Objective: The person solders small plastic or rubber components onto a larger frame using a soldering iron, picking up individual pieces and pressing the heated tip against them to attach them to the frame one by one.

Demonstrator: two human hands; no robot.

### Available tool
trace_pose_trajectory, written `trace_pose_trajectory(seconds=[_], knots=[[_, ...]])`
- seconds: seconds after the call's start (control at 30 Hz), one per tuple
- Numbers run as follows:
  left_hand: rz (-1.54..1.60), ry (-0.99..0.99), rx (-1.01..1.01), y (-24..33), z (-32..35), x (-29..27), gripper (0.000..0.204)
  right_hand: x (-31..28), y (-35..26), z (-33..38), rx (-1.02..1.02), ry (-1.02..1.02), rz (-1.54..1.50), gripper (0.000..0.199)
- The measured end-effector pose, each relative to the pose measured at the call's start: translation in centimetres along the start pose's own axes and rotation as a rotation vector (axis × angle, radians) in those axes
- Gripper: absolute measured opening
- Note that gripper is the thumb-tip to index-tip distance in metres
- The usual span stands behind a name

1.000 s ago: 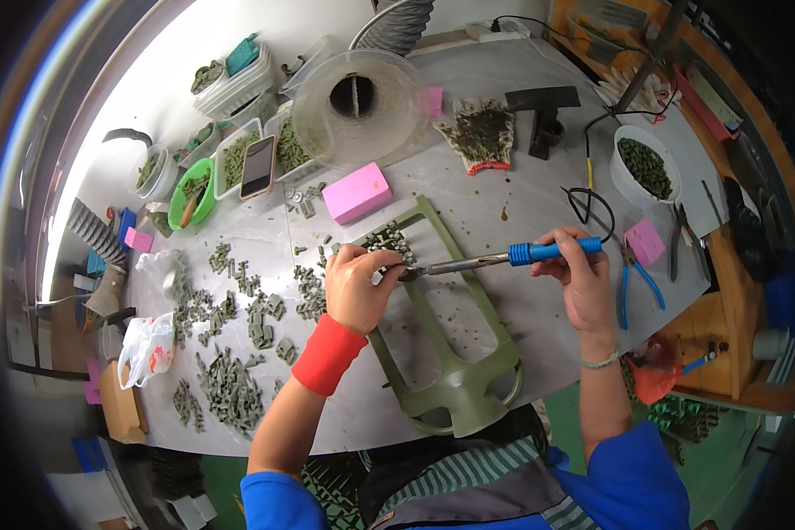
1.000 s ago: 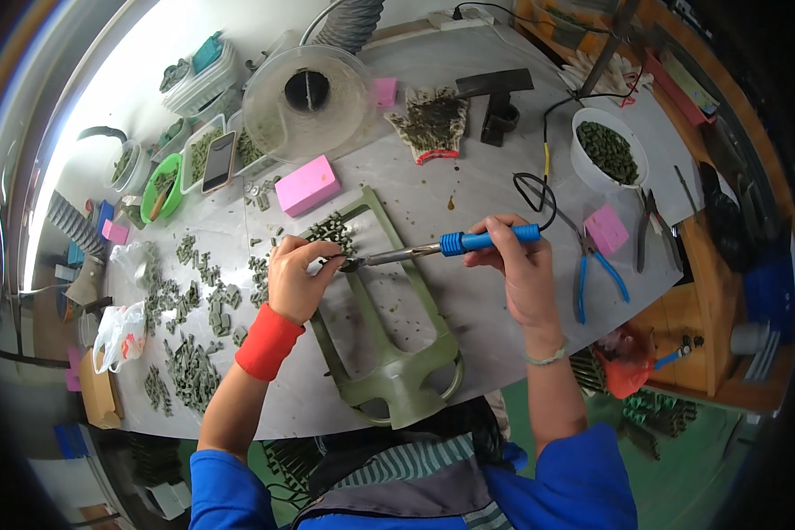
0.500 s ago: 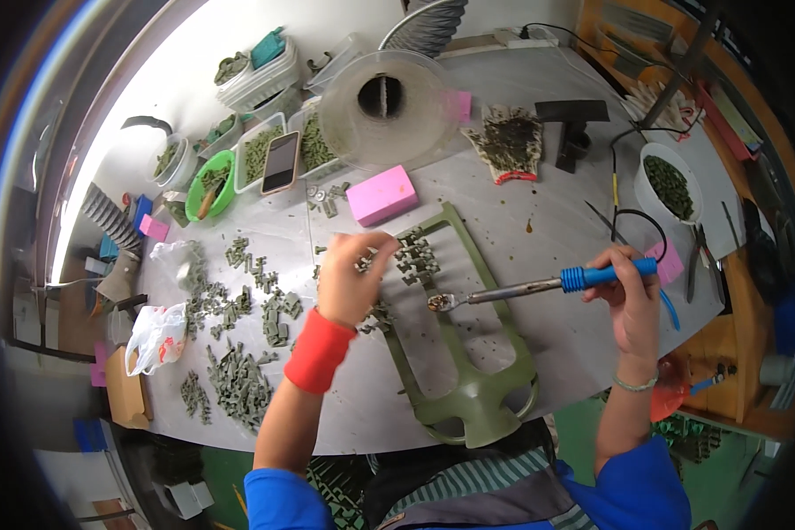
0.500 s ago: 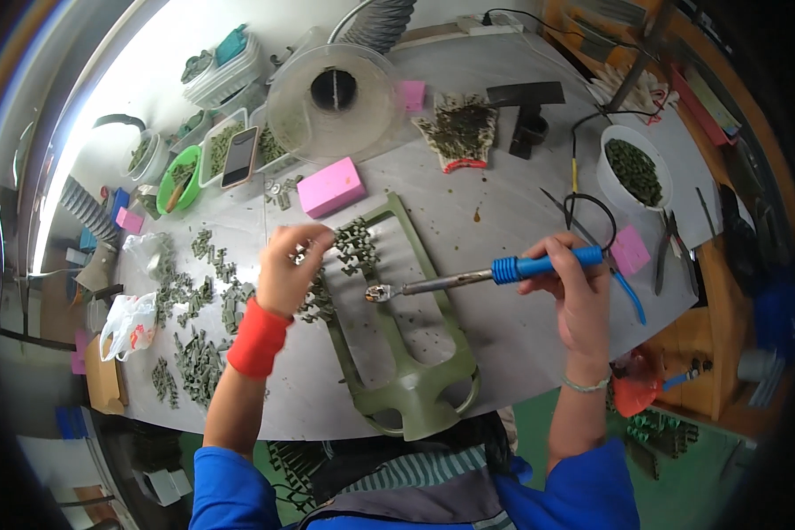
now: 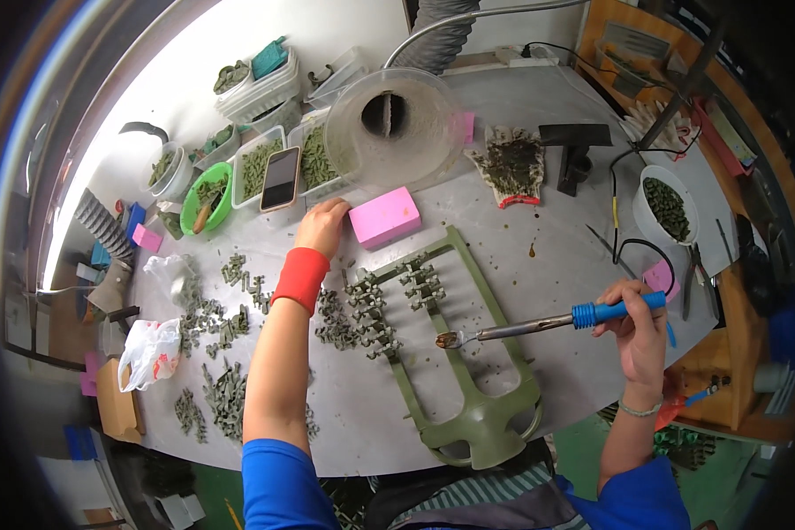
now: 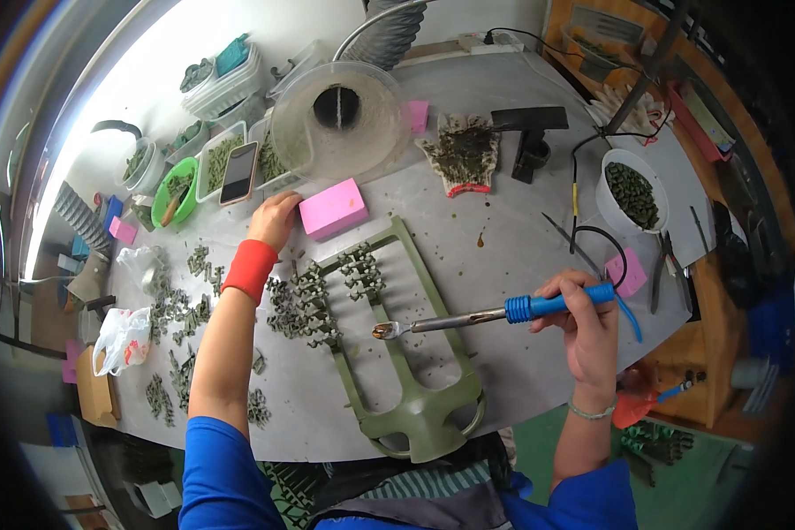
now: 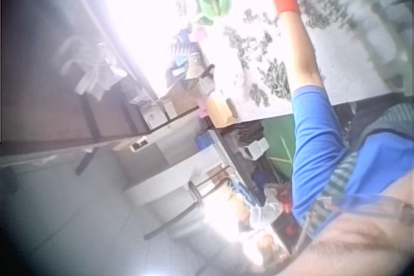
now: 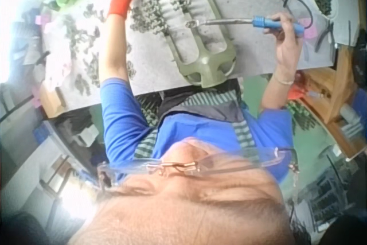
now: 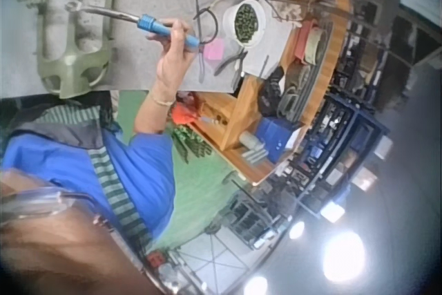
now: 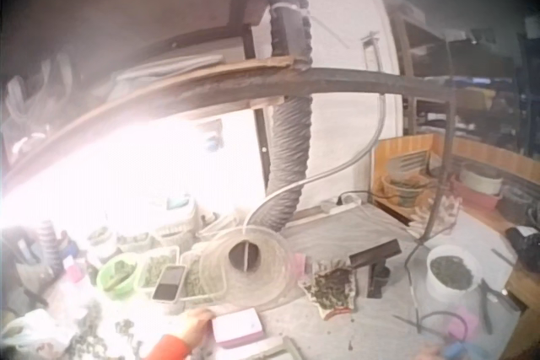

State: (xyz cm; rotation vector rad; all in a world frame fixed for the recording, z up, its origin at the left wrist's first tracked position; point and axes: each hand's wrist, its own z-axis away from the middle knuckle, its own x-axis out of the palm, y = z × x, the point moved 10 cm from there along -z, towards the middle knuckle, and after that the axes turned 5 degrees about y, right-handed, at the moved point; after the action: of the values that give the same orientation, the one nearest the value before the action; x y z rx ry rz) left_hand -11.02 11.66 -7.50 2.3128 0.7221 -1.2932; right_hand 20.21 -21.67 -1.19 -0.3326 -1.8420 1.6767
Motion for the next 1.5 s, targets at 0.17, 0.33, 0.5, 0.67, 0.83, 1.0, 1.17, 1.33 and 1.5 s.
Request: trace_pose_trajectory(seconds=[0.17,0.33,0.5,0.67,0.83,1.0,1.17,1.33,1.5], knots=[[0.258,0.204,-0.371,-2.7,3.2,-4.0,0.021,-0.3,-0.4,0.1,-0.013,0.025,0.002,0.023],[0.866,0.129,-0.698,1.6,7.6,-6.3,0.021,-0.9,0.0,0.1,-0.012,0.039,0.007,0.023],[0.783,-0.001,-0.405,14.6,7.0,-9.8,0.018,-0.7,0.5,0.2,-0.009,0.044,0.018,0.023],[0.405,0.067,-0.158,18.7,6.1,-9.6,0.013,0.0,1.7,0.2,0.0,0.009,-0.004,0.022],[0.321,0.074,-0.155,19.3,5.7,-8.5,0.013,-0.1,2.7,0.1,0.014,0.019,-0.035,0.022],[0.306,0.046,-0.164,19.3,5.7,-7.4,0.014,0.0,3.6,-0.2,0.032,0.01,-0.071,0.022],[0.293,0.028,-0.168,19.2,5.6,-7.0,0.015,0.7,4.1,-0.4,0.051,-0.008,-0.073,0.021],[0.258,0.047,-0.151,18.9,6.1,-7.4,0.011,-1.0,2.2,-0.1,-0.036,0.084,0.012,0.019],[0.356,0.043,-0.165,18.8,6.0,-8.5,0.016,-2.3,0.8,0.4,-0.015,0.063,0.032,0.019]])
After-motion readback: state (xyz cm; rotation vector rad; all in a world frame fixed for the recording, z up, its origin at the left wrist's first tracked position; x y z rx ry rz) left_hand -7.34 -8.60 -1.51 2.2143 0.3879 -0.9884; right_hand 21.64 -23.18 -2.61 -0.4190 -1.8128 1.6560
